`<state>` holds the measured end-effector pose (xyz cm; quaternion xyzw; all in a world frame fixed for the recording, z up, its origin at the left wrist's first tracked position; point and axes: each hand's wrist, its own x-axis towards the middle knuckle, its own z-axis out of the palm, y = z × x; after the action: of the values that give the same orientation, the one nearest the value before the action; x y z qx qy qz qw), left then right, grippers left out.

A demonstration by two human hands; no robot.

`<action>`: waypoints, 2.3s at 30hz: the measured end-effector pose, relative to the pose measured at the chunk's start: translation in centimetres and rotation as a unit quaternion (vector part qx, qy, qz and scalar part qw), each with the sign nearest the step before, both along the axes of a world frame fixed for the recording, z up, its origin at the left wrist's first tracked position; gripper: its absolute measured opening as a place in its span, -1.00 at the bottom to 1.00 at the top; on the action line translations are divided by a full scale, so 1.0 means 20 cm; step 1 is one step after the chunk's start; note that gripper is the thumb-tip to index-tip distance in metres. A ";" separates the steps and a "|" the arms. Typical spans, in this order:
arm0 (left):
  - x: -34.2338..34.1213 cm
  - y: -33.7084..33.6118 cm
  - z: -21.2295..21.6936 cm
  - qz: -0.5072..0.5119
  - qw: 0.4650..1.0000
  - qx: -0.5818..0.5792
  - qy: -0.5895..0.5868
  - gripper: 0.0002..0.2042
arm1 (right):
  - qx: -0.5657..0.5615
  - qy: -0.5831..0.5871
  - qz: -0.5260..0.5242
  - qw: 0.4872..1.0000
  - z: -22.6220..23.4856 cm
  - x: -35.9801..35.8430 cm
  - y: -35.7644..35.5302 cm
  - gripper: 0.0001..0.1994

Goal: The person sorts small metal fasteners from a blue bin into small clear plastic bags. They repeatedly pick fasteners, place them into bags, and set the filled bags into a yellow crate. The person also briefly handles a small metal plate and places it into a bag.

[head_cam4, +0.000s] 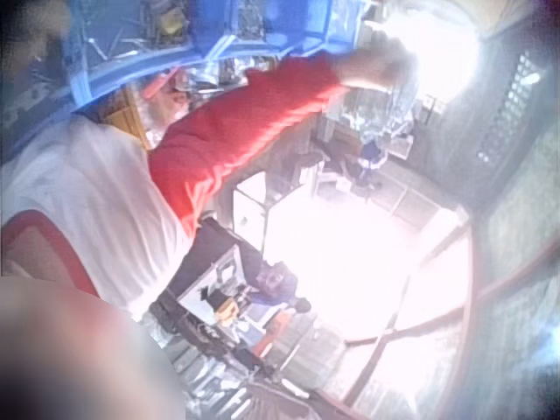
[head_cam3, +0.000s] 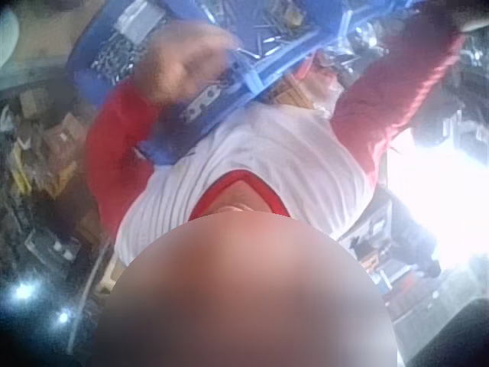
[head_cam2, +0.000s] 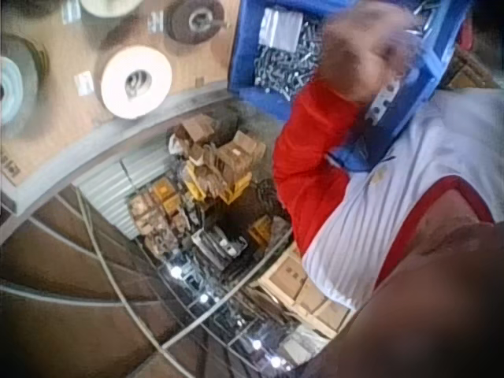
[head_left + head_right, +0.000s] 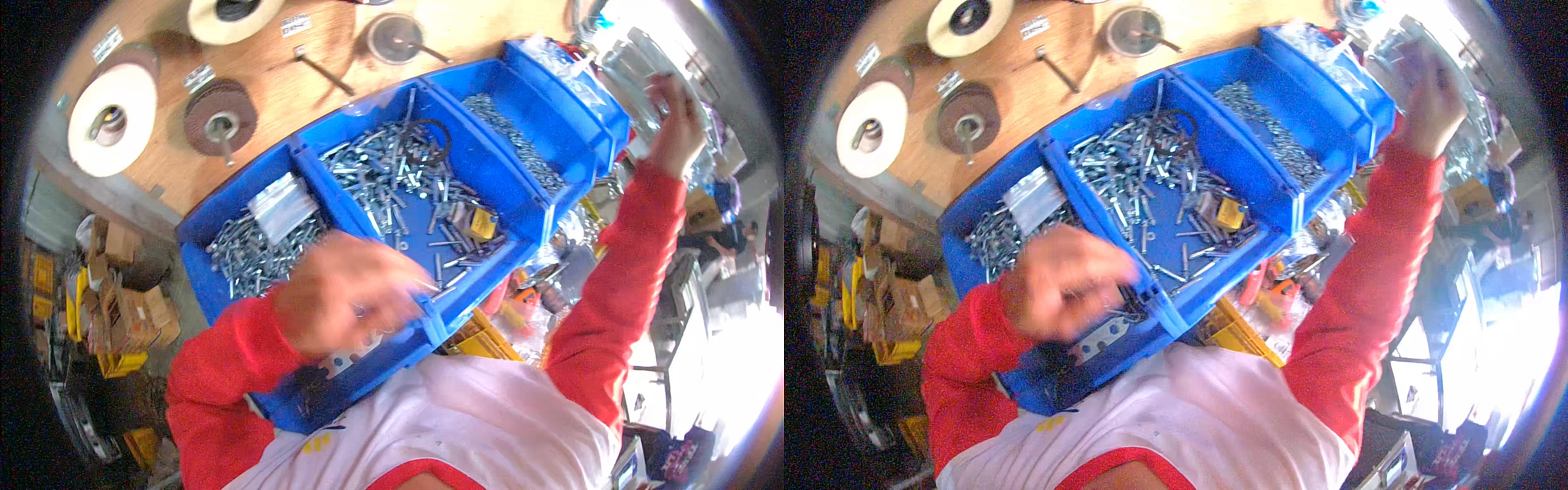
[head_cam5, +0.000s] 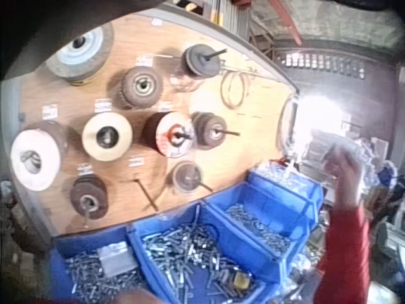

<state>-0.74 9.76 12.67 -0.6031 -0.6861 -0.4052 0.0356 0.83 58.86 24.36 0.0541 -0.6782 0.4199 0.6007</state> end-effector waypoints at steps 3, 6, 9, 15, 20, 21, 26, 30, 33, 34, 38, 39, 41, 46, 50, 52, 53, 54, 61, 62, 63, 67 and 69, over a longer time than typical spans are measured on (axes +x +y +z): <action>-0.30 -0.16 -0.19 0.316 0.931 -0.181 -0.024 -0.77 | 0.042 -0.188 -0.033 0.981 -0.43 0.29 -0.61 -0.81; -0.52 -0.37 -0.38 0.367 0.832 -0.407 0.086 -0.62 | 0.075 -0.250 0.081 0.962 -0.77 0.46 -1.13 -0.78; -0.60 -0.49 -0.58 0.338 0.833 -0.415 0.143 -0.68 | 0.173 -0.184 0.171 0.952 -0.93 0.50 -1.41 -0.78; -0.61 -0.46 -0.55 0.385 0.883 -0.243 0.116 -0.79 | 0.221 -0.199 0.194 0.935 -1.00 0.45 -1.56 -0.73; -0.44 -0.43 -0.23 0.373 0.923 -0.079 -0.051 -0.77 | 0.181 -0.243 0.190 0.934 -0.92 0.42 -1.65 -0.44; -0.36 -0.41 -0.19 0.321 0.935 -0.104 -0.105 -0.74 | 0.189 -0.254 0.162 0.935 -0.90 0.41 -1.67 -0.28; -0.03 -0.36 -0.12 0.029 0.940 -0.205 -0.272 -0.56 | 0.056 -0.392 0.321 0.860 -0.80 0.35 -1.74 -0.29; 0.08 -0.42 -0.12 0.056 0.703 0.010 -0.709 -0.25 | -0.052 -0.466 0.277 0.838 -0.78 0.37 -1.69 -0.89; 0.17 -0.45 -0.16 0.008 0.780 0.044 -0.624 -0.36 | -0.161 -0.419 0.274 0.851 -0.82 0.41 -1.65 -0.86; 0.22 -0.45 -0.17 0.025 0.746 0.078 -0.661 -0.51 | -0.160 -0.415 0.261 0.857 -0.83 0.42 -1.64 -0.86; 0.28 -0.47 -0.19 0.131 0.757 0.084 -0.635 -0.76 | -0.154 -0.442 0.223 0.855 -0.90 0.44 -1.63 -0.87; 0.28 -0.47 -0.19 0.154 0.765 0.068 -0.621 -0.77 | -0.161 -0.483 0.185 0.840 -0.91 0.43 -1.64 -0.85; 0.27 -0.46 -0.19 0.185 0.782 0.061 -0.593 -0.78 | -0.119 -0.352 0.157 0.915 -0.91 0.42 -1.64 -0.74; 0.36 -0.40 -0.19 0.207 0.823 0.078 -0.523 -0.95 | -0.059 -0.258 0.136 0.955 -0.84 0.57 -1.69 -0.76; 0.48 -0.35 -0.23 0.163 0.848 0.010 -0.505 -0.85 | -0.114 -0.503 0.377 0.770 -0.86 0.71 -1.79 -0.78; 0.50 -0.36 -0.24 0.166 0.848 -0.032 -0.502 -0.82 | -0.137 -0.523 0.383 0.749 -0.90 0.73 -1.82 -0.80; 0.50 -0.37 -0.25 0.153 0.850 -0.046 -0.503 -0.81 | -0.185 -0.514 0.403 0.734 -0.92 0.73 -1.82 -0.81; 0.50 -0.37 -0.26 0.138 0.862 -0.047 -0.486 -0.81 | -0.181 -0.501 0.403 0.744 -0.94 0.73 -1.83 -0.82; 0.50 -0.37 -0.30 0.115 0.860 -0.047 -0.495 -0.83 | -0.098 -0.471 0.375 0.792 -0.96 0.70 -1.82 -0.85; 0.50 -0.36 -0.31 0.110 0.864 -0.050 -0.489 -0.83 | -0.103 -0.476 0.378 0.787 -0.96 0.70 -1.83 -0.85; 0.50 -0.37 -0.31 0.106 0.869 -0.054 -0.481 -0.82 | -0.094 -0.493 0.371 0.781 -0.96 0.70 -1.83 -0.86; 0.48 -0.37 -0.32 0.092 0.880 -0.043 -0.463 -0.85 | -0.082 -0.480 0.362 0.795 -0.98 0.69 -1.82 -0.87; 0.47 -0.37 -0.33 0.071 0.858 -0.043 -0.508 -0.85 | -0.096 -0.465 0.382 0.793 -1.00 0.68 -1.82 -0.88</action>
<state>8.69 2.32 6.12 -0.2643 -0.6667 -0.6217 -0.3149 14.50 22.49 4.28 0.0491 -0.7564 0.6522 0.0055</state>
